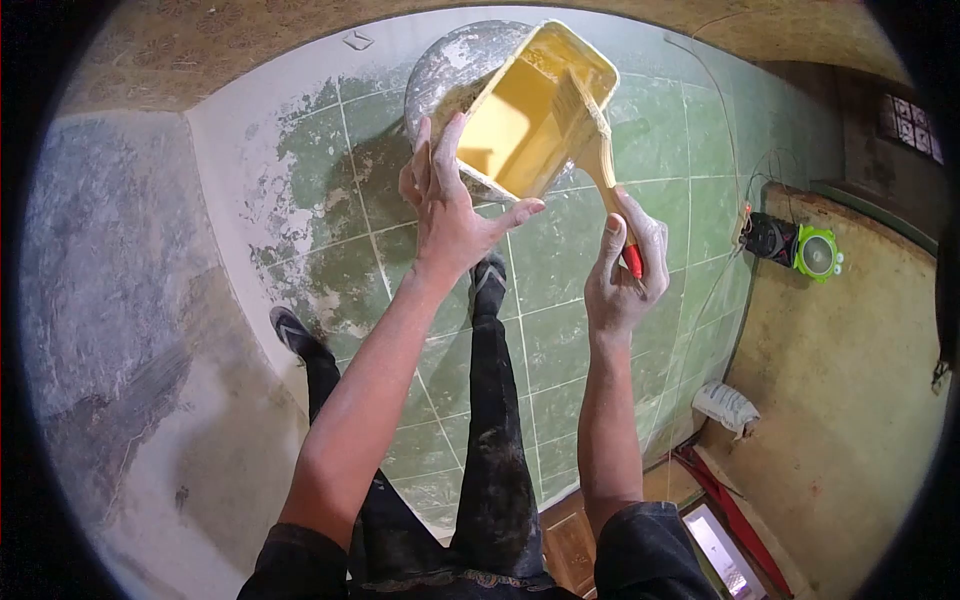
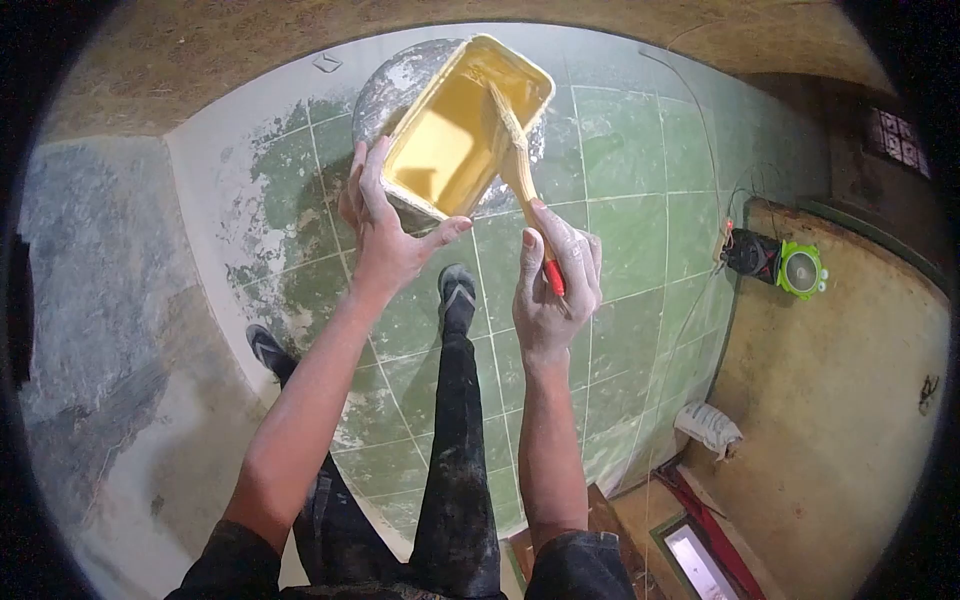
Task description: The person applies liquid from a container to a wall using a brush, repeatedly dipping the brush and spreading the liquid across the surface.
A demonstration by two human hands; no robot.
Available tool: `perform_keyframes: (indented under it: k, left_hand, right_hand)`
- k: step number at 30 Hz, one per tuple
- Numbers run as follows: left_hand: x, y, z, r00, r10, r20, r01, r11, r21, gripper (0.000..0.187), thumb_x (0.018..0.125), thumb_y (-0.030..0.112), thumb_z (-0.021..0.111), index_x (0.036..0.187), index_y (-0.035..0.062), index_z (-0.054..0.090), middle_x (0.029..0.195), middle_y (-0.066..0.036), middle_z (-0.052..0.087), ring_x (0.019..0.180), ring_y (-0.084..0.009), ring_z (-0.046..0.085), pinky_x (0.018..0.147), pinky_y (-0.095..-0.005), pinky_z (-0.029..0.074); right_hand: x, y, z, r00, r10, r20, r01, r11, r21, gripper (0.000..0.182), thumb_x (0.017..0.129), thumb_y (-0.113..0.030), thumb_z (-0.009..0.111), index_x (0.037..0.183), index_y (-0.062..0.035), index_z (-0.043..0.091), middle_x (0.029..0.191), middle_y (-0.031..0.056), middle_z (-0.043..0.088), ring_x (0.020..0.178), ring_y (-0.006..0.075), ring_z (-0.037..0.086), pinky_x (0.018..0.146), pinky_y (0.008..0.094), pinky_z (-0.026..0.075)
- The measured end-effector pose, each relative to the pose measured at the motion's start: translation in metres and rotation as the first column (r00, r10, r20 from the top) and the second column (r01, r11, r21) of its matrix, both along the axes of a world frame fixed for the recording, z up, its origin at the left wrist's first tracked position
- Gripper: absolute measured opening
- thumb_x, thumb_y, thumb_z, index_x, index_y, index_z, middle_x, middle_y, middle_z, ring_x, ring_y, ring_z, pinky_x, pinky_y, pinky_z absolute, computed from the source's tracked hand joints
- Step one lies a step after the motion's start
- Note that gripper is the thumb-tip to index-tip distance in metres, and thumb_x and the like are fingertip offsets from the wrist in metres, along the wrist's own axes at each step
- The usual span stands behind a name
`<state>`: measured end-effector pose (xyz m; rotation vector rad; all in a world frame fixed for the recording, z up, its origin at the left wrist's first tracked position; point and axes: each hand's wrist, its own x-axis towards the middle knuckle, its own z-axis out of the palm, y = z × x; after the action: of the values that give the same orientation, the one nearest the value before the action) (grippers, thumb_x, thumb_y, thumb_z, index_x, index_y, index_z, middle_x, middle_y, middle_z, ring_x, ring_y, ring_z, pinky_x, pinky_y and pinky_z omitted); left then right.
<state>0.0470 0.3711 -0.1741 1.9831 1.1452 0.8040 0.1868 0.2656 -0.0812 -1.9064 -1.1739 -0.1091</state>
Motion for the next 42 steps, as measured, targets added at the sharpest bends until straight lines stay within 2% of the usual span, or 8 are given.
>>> perform_keyframes:
  k: [9, 11, 15, 31, 35, 37, 40, 42]
  left_hand:
    - [0.001, 0.002, -0.004, 0.999, 0.005, -0.047, -0.003, 0.999, 0.037, 0.128, 0.066, 0.072, 0.08, 0.157, 0.008, 0.015, 0.155, -0.03, 0.025, 0.15, -0.0415, 0.017, 0.115, -0.0585, 0.012]
    - [0.002, 0.001, -0.008, 0.998, -0.011, 0.059, 0.01, 1.0, 0.013, 0.128, 0.066, 0.072, 0.08, 0.157, 0.0085, 0.015, 0.155, -0.032, 0.024, 0.149, -0.041, 0.02, 0.115, -0.0582, 0.012]
    - [0.003, 0.005, -0.009, 1.0, 0.007, 0.008, -0.008, 0.999, 0.035, 0.129, 0.065, 0.072, 0.081, 0.156, 0.0088, 0.015, 0.155, -0.031, 0.023, 0.147, -0.0405, 0.022, 0.115, -0.0583, 0.013]
    - [0.001, 0.004, -0.013, 1.0, -0.001, 0.024, 0.0, 0.998, 0.06, 0.131, 0.062, 0.075, 0.081, 0.154, 0.006, 0.018, 0.152, -0.03, 0.026, 0.146, -0.0389, 0.021, 0.115, -0.0554, 0.013]
    - [-0.001, 0.004, -0.008, 1.0, 0.001, 0.006, -0.002, 0.999, 0.04, 0.131, 0.062, 0.072, 0.083, 0.154, 0.0062, 0.018, 0.153, -0.031, 0.024, 0.147, -0.0405, 0.02, 0.114, -0.0562, 0.014]
    - [0.002, 0.005, -0.012, 0.998, 0.002, 0.058, -0.004, 0.999, 0.035, 0.13, 0.061, 0.072, 0.083, 0.154, 0.0062, 0.02, 0.153, -0.031, 0.025, 0.146, -0.0409, 0.022, 0.114, -0.0568, 0.015]
    - [0.002, 0.006, -0.014, 0.997, 0.003, 0.078, -0.005, 0.999, 0.032, 0.128, 0.062, 0.072, 0.082, 0.154, 0.0061, 0.021, 0.152, -0.032, 0.027, 0.146, -0.0417, 0.022, 0.114, -0.0581, 0.016]
    - [0.001, -0.001, -0.006, 0.998, 0.03, 0.047, -0.031, 0.999, 0.011, 0.128, 0.063, 0.072, 0.081, 0.154, 0.0059, 0.021, 0.153, -0.031, 0.026, 0.146, -0.0429, 0.022, 0.113, -0.0594, 0.016]
  right_hand:
    - [0.003, 0.002, 0.003, 0.996, -0.037, -0.087, 0.037, 0.999, 0.002, 0.024, 0.091, 0.0, 0.07, 0.115, -0.0016, 0.072, 0.103, 0.0104, 0.073, 0.091, 0.0218, 0.064, 0.084, 0.0345, 0.05]
    - [0.002, 0.002, 0.001, 0.994, -0.041, -0.101, 0.042, 0.999, 0.009, 0.025, 0.091, 0.001, 0.07, 0.116, -0.0014, 0.072, 0.104, 0.0103, 0.073, 0.091, 0.0215, 0.064, 0.084, 0.0344, 0.05]
    - [0.007, 0.005, -0.004, 1.0, 0.029, 0.001, -0.029, 0.999, 0.015, 0.026, 0.091, -0.002, 0.071, 0.117, -0.0007, 0.071, 0.106, 0.0113, 0.073, 0.091, 0.022, 0.065, 0.082, 0.034, 0.051]
    - [0.001, -0.003, -0.014, 0.983, -0.085, -0.161, 0.081, 0.996, -0.036, 0.028, 0.101, -0.016, 0.063, 0.121, 0.0039, 0.067, 0.113, 0.0171, 0.071, 0.095, 0.0239, 0.065, 0.082, 0.0346, 0.053]
    - [-0.002, -0.007, -0.015, 0.983, -0.077, -0.168, 0.091, 0.993, 0.079, 0.031, 0.103, -0.016, 0.06, 0.125, 0.005, 0.064, 0.116, 0.0149, 0.068, 0.096, 0.0183, 0.063, 0.083, 0.0316, 0.052]
    - [-0.003, -0.005, -0.017, 0.926, -0.165, -0.339, 0.15, 0.986, -0.07, 0.031, 0.103, -0.017, 0.06, 0.123, 0.0059, 0.065, 0.116, 0.0141, 0.068, 0.097, 0.0159, 0.062, 0.086, 0.0319, 0.051]
    - [-0.007, 0.0, -0.008, 0.881, -0.161, -0.445, 0.211, 0.976, 0.063, 0.045, 0.106, -0.033, 0.052, 0.129, 0.0055, 0.059, 0.116, 0.0135, 0.067, 0.088, 0.0131, 0.058, 0.079, 0.0288, 0.049]
    - [-0.021, 0.009, 0.009, 0.697, -0.161, -0.699, 0.361, 0.921, 0.147, 0.057, 0.107, -0.045, 0.046, 0.137, 0.0037, 0.05, 0.113, 0.0136, 0.067, 0.082, 0.011, 0.052, 0.074, 0.0242, 0.043]
